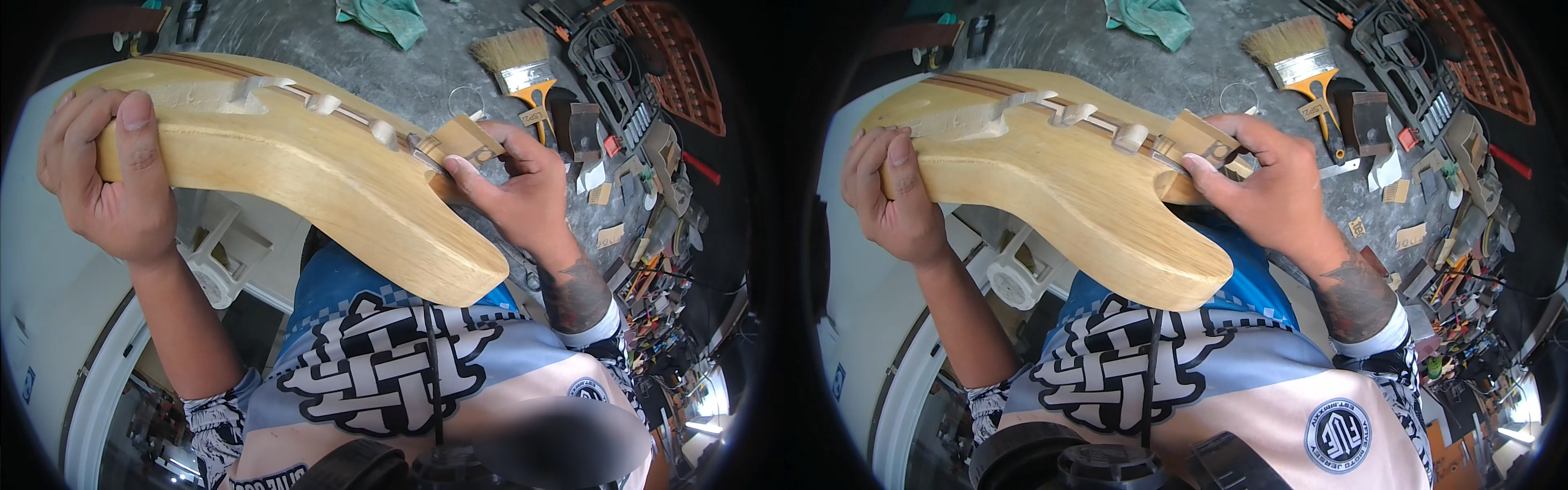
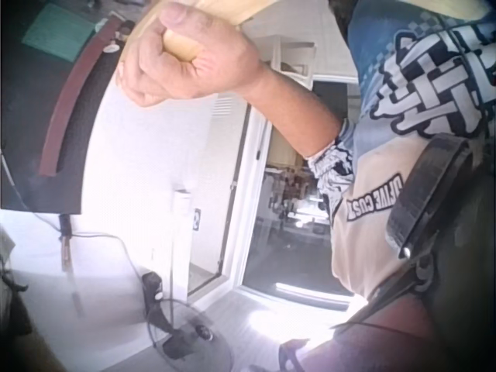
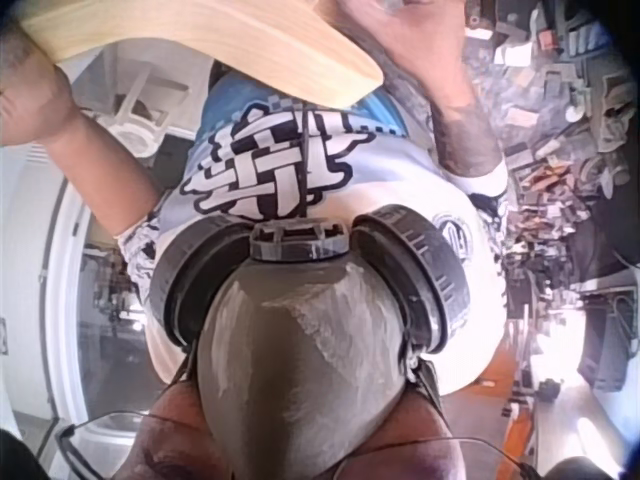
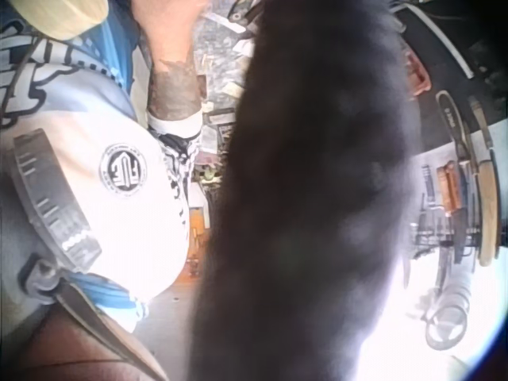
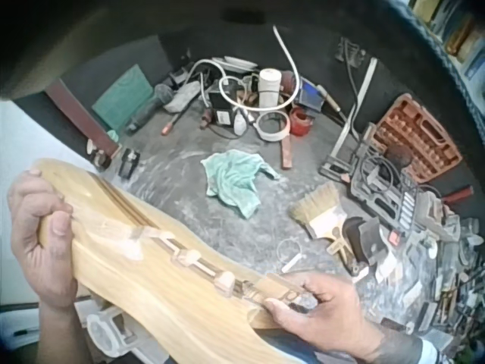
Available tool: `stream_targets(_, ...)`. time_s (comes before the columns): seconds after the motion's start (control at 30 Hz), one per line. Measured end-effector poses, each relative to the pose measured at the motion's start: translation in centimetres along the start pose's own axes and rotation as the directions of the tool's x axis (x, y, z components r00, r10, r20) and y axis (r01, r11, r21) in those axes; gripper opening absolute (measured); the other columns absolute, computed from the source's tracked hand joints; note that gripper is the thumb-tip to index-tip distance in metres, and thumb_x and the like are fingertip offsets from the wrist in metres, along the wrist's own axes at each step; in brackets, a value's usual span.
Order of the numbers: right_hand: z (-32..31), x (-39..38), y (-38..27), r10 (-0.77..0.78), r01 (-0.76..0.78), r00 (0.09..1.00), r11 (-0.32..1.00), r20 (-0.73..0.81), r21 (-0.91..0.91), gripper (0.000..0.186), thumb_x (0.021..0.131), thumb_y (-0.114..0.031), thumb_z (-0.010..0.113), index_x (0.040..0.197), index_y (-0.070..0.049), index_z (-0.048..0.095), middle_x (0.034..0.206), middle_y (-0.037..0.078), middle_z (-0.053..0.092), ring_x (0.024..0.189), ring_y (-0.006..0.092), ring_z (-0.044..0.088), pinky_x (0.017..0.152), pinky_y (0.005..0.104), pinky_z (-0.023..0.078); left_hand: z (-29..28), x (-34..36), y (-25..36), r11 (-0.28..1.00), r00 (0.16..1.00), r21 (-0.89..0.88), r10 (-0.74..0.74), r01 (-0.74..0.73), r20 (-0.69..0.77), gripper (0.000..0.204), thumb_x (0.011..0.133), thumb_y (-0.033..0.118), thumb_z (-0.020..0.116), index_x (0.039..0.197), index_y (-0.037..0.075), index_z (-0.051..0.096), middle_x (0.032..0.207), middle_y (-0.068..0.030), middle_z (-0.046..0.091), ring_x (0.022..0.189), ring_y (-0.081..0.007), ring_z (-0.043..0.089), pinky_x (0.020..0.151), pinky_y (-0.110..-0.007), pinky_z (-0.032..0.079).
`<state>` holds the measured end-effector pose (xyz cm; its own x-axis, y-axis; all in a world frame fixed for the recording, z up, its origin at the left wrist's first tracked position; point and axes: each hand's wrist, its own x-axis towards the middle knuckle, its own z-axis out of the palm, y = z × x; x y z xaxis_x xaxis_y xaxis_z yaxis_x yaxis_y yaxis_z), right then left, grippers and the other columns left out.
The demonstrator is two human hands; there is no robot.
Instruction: The person sands the body of a wooden guitar using a sanding block. They focus on smoothing the edges and contours of the instrument, moving the block along the curves and flat surfaces.
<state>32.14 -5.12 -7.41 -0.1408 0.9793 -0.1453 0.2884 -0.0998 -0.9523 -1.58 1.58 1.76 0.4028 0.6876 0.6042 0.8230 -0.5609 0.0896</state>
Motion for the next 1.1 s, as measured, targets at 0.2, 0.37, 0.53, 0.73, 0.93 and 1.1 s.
stream_targets(0.2, 0.5, 1.4, -1.1, -0.075, 0.086, 0.994, 0.987, 0.085, -0.135, 0.022, 0.083, -0.014, 0.083, 0.1, -0.002, 0.075, 0.086, 0.012, 0.075, 0.074, 0.0192, 0.074, 0.067, 0.0294, 0.056, 0.2, 0.0, 0.2, 1.0, 1.0, 0.005, -0.022, 0.022, -0.011, 0.008, 0.088, 0.008, 0.076, 0.09, 0.001, 0.072, 0.089, -0.0094, 0.07, 0.088, -0.0251, 0.063, 0.1, -0.045, 0.047)
stream_targets(0.37, 0.1, 0.5, 0.4, -0.165, 0.171, 0.985, 0.978, 0.058, -0.122, 0.021, 0.082, -0.013, 0.082, 0.099, -0.003, 0.075, 0.084, 0.013, 0.075, 0.072, 0.0223, 0.074, 0.066, 0.0309, 0.057, 0.0, 0.1, 0.3, 0.999, 0.999, -0.003, -0.034, 0.034, 0.018, 0.007, 0.09, 0.007, 0.073, 0.093, 0.0, 0.072, 0.093, -0.0096, 0.07, 0.093, -0.0249, 0.062, 0.103, -0.046, 0.045)
stream_targets(0.53, 0.6, 1.6, -1.4, -0.072, 0.089, 0.991, 0.984, 0.111, -0.156, 0.022, 0.082, -0.013, 0.082, 0.101, -0.004, 0.075, 0.086, 0.012, 0.075, 0.074, 0.0222, 0.075, 0.068, 0.0314, 0.057, 0.0, 0.1, 0.6, 0.999, 0.999, -0.001, -0.053, 0.053, 0.0, 0.008, 0.089, 0.008, 0.075, 0.091, 0.001, 0.072, 0.091, -0.0092, 0.07, 0.091, -0.0245, 0.062, 0.102, -0.045, 0.046)
stream_targets(0.73, 0.0, 1.5, -0.4, -0.085, 0.096, 0.99, 0.991, 0.111, -0.094, 0.023, 0.082, -0.013, 0.082, 0.102, -0.004, 0.074, 0.087, 0.012, 0.076, 0.078, 0.0203, 0.076, 0.07, 0.0293, 0.057, 0.0, 0.2, 0.2, 1.0, 1.0, -0.003, -0.026, 0.026, 0.01, 0.009, 0.088, 0.01, 0.077, 0.089, 0.002, 0.072, 0.091, -0.0077, 0.07, 0.094, -0.0234, 0.061, 0.103, -0.045, 0.045)
stream_targets(0.93, -0.1, 0.9, -0.9, 0.016, -0.006, 0.987, 0.998, 0.159, -0.06, 0.031, 0.085, -0.006, 0.082, 0.112, 0.001, 0.068, 0.101, 0.006, 0.074, 0.096, 0.0107, 0.069, 0.087, 0.0272, 0.055, 0.1, 0.0, 0.1, 0.999, 0.999, -0.026, -0.035, 0.035, -0.006, 0.01, 0.088, 0.011, 0.077, 0.09, 0.002, 0.072, 0.091, -0.0078, 0.07, 0.096, -0.0235, 0.061, 0.104, -0.046, 0.045)
stream_targets(1.1, -0.2, 1.6, -1.2, -0.033, 0.046, 0.981, 0.997, 0.193, -0.061, 0.036, 0.085, -0.004, 0.082, 0.117, 0.001, 0.066, 0.109, 0.008, 0.073, 0.099, 0.0117, 0.07, 0.09, 0.0279, 0.056, 0.1, 0.0, 0.3, 0.998, 0.998, -0.006, -0.06, 0.06, -0.014, 0.01, 0.088, 0.011, 0.077, 0.09, 0.002, 0.072, 0.091, -0.0081, 0.069, 0.095, -0.0239, 0.061, 0.103, -0.046, 0.045)
